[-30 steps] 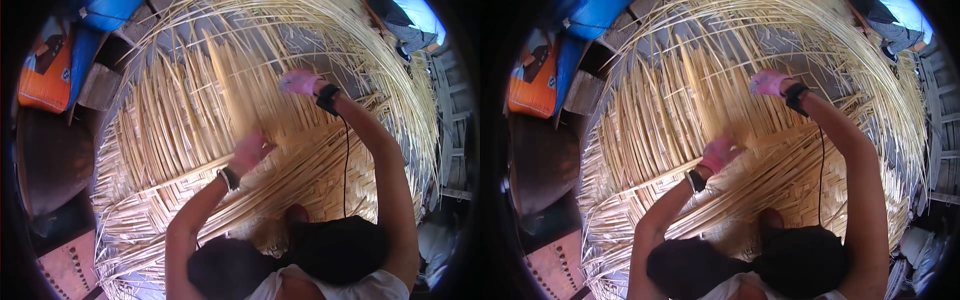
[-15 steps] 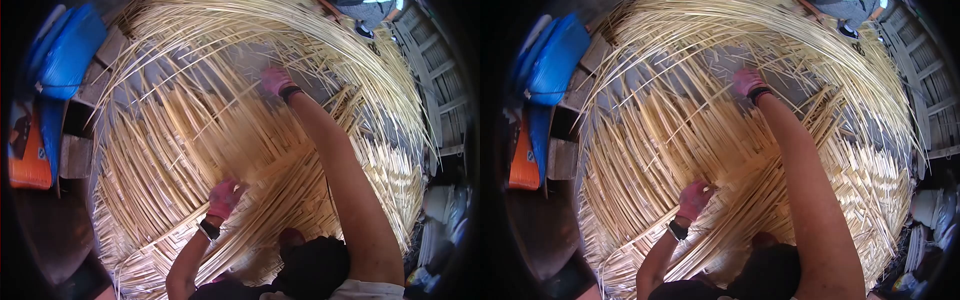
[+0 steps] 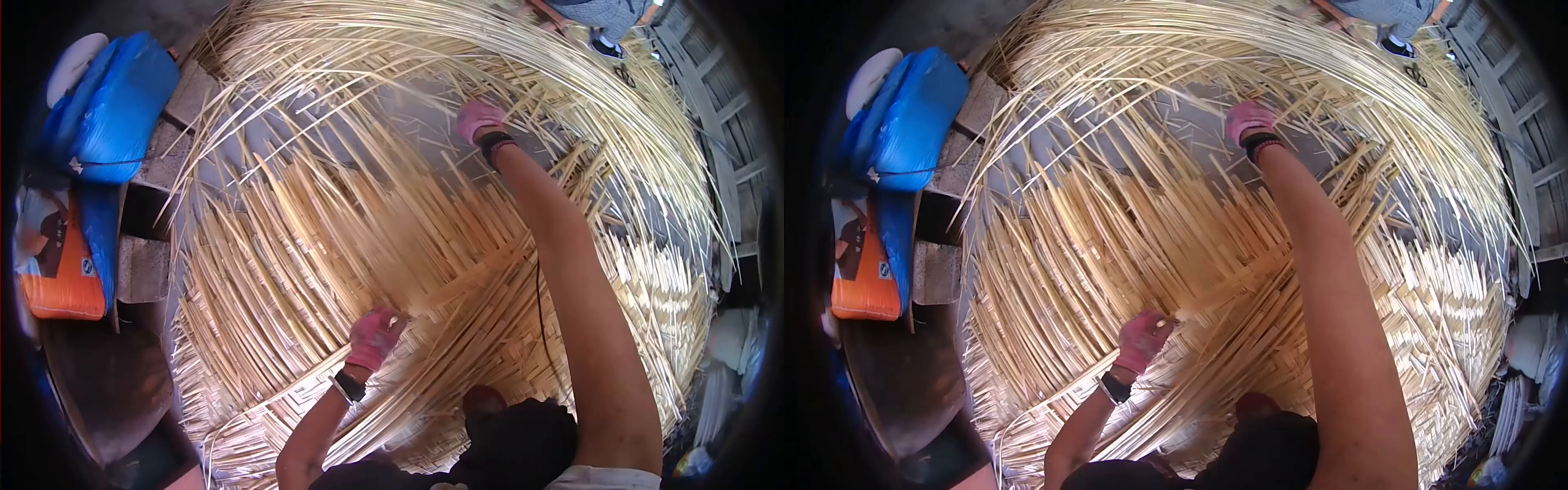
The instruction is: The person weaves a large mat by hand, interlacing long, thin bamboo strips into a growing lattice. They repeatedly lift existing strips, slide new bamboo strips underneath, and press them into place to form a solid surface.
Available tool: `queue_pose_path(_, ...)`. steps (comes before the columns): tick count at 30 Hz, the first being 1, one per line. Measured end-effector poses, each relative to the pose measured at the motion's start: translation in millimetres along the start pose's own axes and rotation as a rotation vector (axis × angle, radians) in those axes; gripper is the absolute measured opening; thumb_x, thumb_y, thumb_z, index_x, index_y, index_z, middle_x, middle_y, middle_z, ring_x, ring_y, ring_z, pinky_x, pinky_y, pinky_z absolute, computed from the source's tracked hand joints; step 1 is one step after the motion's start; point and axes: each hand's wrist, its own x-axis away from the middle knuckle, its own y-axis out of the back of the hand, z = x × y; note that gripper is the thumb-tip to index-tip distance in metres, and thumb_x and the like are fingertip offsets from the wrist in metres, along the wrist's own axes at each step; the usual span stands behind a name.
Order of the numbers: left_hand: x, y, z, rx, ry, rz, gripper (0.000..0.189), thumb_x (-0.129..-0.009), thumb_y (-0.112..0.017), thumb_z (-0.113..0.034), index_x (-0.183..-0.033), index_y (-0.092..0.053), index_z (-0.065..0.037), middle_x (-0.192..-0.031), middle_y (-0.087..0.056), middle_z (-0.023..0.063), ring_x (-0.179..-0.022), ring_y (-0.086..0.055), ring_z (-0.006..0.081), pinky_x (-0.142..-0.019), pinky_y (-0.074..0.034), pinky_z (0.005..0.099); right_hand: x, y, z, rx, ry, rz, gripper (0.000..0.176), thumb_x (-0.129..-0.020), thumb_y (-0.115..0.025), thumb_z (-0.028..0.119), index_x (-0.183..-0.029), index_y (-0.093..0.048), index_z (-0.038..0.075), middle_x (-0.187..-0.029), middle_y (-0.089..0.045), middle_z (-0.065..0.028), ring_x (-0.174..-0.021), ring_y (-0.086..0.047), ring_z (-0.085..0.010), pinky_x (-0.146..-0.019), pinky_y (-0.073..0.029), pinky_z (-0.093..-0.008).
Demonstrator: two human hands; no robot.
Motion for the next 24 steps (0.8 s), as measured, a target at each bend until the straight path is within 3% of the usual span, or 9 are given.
queue_pose_path(4, 0, 2, -2, 0.002, 0.061, 0.009, 0.020, -0.079, -0.064, -0.035, -0.080, -0.065, -0.015, -0.075, -0.062, 0.0101, -0.069, -0.061, 0.0293, -0.057, -0.048, 0.0382, -21, -70, 27, 0.434, 0.180, -0.420, 0.025, -0.079, -0.048, 0.014, -0.084, -0.064, -0.004, -0.080, -0.063, -0.0265, -0.077, -0.065, -0.0355, -0.064, -0.051, -0.0481)
queue_pose_path(7, 5, -1, -1, 0.118, 0.094, -0.018, 0.026, -0.079, -0.063, -0.038, -0.080, -0.067, -0.012, -0.076, -0.062, 0.0101, -0.068, -0.060, 0.0280, -0.059, -0.047, 0.0371, 10, -31, 38, 0.233, 0.436, -0.178, 0.027, -0.079, -0.047, 0.013, -0.081, -0.064, -0.007, -0.078, -0.060, -0.0318, -0.076, -0.064, -0.0384, -0.067, -0.050, -0.0492)
queue_pose_path(9, 4, -4, 3, 0.131, 0.069, -0.031, 0.028, -0.079, -0.062, -0.039, -0.078, -0.067, -0.011, -0.076, -0.062, 0.0097, -0.067, -0.060, 0.0274, -0.059, -0.047, 0.0370, 7, -31, 39, 0.330, 0.377, -0.075, 0.022, -0.078, -0.049, 0.011, -0.085, -0.066, -0.001, -0.086, -0.063, -0.0260, -0.081, -0.064, -0.0377, -0.069, -0.050, -0.0479)
queue_pose_path(11, 4, -5, 4, 0.170, 0.090, -0.004, 0.030, -0.079, -0.061, -0.040, -0.076, -0.067, -0.011, -0.076, -0.062, 0.0093, -0.066, -0.060, 0.0271, -0.058, -0.047, 0.0372, 9, -25, 24, 0.151, 0.209, -0.046, 0.022, -0.078, -0.050, 0.012, -0.088, -0.067, 0.002, -0.091, -0.064, -0.0224, -0.086, -0.064, -0.0365, -0.072, -0.049, -0.0461)
queue_pose_path(13, 6, -11, 10, 0.148, 0.069, 0.003, 0.031, -0.079, -0.060, -0.041, -0.075, -0.067, -0.011, -0.076, -0.062, 0.0092, -0.067, -0.060, 0.0274, -0.058, -0.047, 0.0375, 7, -12, -1, -0.307, -0.053, -0.095, 0.024, -0.079, -0.050, 0.016, -0.089, -0.068, 0.004, -0.094, -0.064, -0.0209, -0.089, -0.063, -0.0349, -0.077, -0.049, -0.0438)
queue_pose_path(16, 1, -3, 1, 0.066, 0.095, 0.052, 0.020, -0.081, -0.061, -0.029, -0.077, -0.067, -0.011, -0.077, -0.065, 0.0054, -0.067, -0.060, 0.0187, -0.055, -0.046, 0.0281, 2, -23, -25, 0.042, 0.072, 0.058, 0.026, -0.076, -0.053, 0.024, -0.083, -0.067, 0.004, -0.086, -0.065, -0.0181, -0.080, -0.064, -0.0317, -0.069, -0.050, -0.0430)
queue_pose_path(19, 0, -14, 14, 0.161, 0.075, 0.036, 0.014, -0.084, -0.060, -0.020, -0.078, -0.065, -0.009, -0.078, -0.065, 0.0043, -0.067, -0.061, 0.0142, -0.050, -0.044, 0.0209, 15, -14, -31, 0.145, 0.101, 0.177, 0.031, -0.076, -0.053, 0.028, -0.087, -0.067, 0.003, -0.091, -0.065, -0.0188, -0.087, -0.063, -0.0339, -0.077, -0.049, -0.0403)
queue_pose_path(21, 2, -9, 10, 0.218, 0.139, 0.062, 0.033, -0.081, -0.057, -0.042, -0.077, -0.068, -0.011, -0.076, -0.063, 0.0096, -0.071, -0.060, 0.0272, -0.062, -0.047, 0.0387, 12, -18, -18, 0.157, 0.174, 0.200, 0.031, -0.076, -0.053, 0.028, -0.088, -0.067, 0.004, -0.093, -0.065, -0.0183, -0.088, -0.063, -0.0332, -0.077, -0.049, -0.0397)
queue_pose_path(24, 3, -20, 18, 0.173, 0.158, 0.045, 0.034, -0.082, -0.057, -0.043, -0.080, -0.068, -0.011, -0.077, -0.063, 0.0099, -0.071, -0.061, 0.0271, -0.062, -0.048, 0.0387, 17, 1, 13, 0.235, 0.277, 0.375, 0.034, -0.079, -0.050, 0.027, -0.100, -0.065, 0.005, -0.104, -0.063, -0.0162, -0.097, -0.061, -0.0314, -0.082, -0.048, -0.0390)
